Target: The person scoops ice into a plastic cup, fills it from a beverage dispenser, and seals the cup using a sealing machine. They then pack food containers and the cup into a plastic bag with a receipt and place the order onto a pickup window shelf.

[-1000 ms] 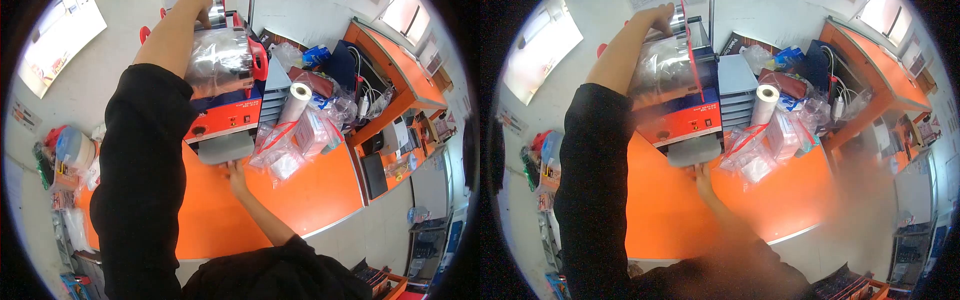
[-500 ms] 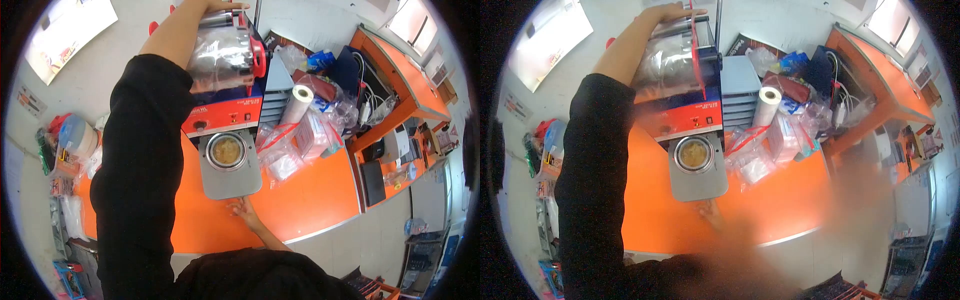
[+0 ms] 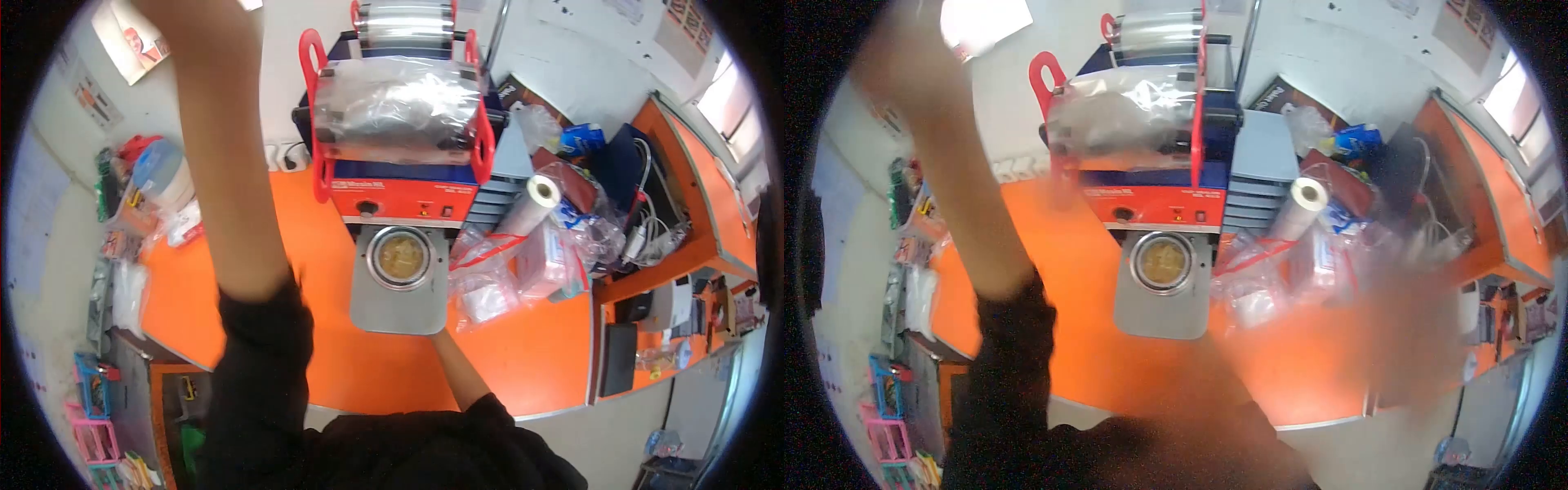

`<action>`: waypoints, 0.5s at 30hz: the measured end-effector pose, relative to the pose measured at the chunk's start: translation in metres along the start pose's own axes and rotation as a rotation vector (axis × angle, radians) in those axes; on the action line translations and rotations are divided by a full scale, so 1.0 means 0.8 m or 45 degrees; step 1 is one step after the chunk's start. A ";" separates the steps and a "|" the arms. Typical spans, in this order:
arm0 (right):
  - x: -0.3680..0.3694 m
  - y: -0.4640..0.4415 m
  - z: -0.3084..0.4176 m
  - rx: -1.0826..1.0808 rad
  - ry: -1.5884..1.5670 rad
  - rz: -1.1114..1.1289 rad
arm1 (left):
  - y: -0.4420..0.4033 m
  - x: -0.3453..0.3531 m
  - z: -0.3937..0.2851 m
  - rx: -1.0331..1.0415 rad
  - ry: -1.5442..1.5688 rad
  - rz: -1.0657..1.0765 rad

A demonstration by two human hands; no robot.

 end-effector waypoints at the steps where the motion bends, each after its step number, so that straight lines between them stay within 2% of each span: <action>1: 0.002 -0.006 0.001 0.001 -0.004 -0.003 | 0.062 -0.047 -0.011 -0.266 0.036 -0.145; 2: 0.002 -0.008 0.001 0.000 -0.006 -0.007 | 0.130 -0.092 -0.025 -0.511 0.101 -0.295; 4: 0.002 -0.011 0.003 0.011 -0.013 -0.011 | 0.288 -0.088 -0.042 -0.974 -0.169 0.329; 5: 0.001 -0.011 0.001 0.017 -0.015 -0.011 | 0.373 -0.101 -0.043 -1.241 -0.471 0.560; 6: 0.000 -0.012 0.001 0.017 -0.010 -0.009 | 0.431 -0.111 -0.050 -1.265 -0.658 0.818; 8: -0.001 -0.008 -0.002 0.022 -0.011 -0.001 | 0.495 -0.120 -0.058 -1.334 -0.866 1.059; 9: 0.000 -0.008 -0.003 0.023 -0.011 -0.002 | 0.513 -0.125 -0.053 -1.351 -0.877 1.062; 11: 0.000 -0.009 -0.005 0.026 -0.010 -0.001 | 0.530 -0.097 -0.044 -1.215 -0.683 1.274; 15: -0.001 -0.012 -0.005 0.025 0.003 0.012 | 0.532 -0.048 -0.012 -1.140 -0.539 1.379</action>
Point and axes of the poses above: each hand's wrist, its own y-axis away from the middle knuckle, its own x-axis out of the palm, z = x × y, the point moved 10 cm from there along -y, towards the middle knuckle, and after that the axes turned 14 degrees about -y, right-handed, at the moved point
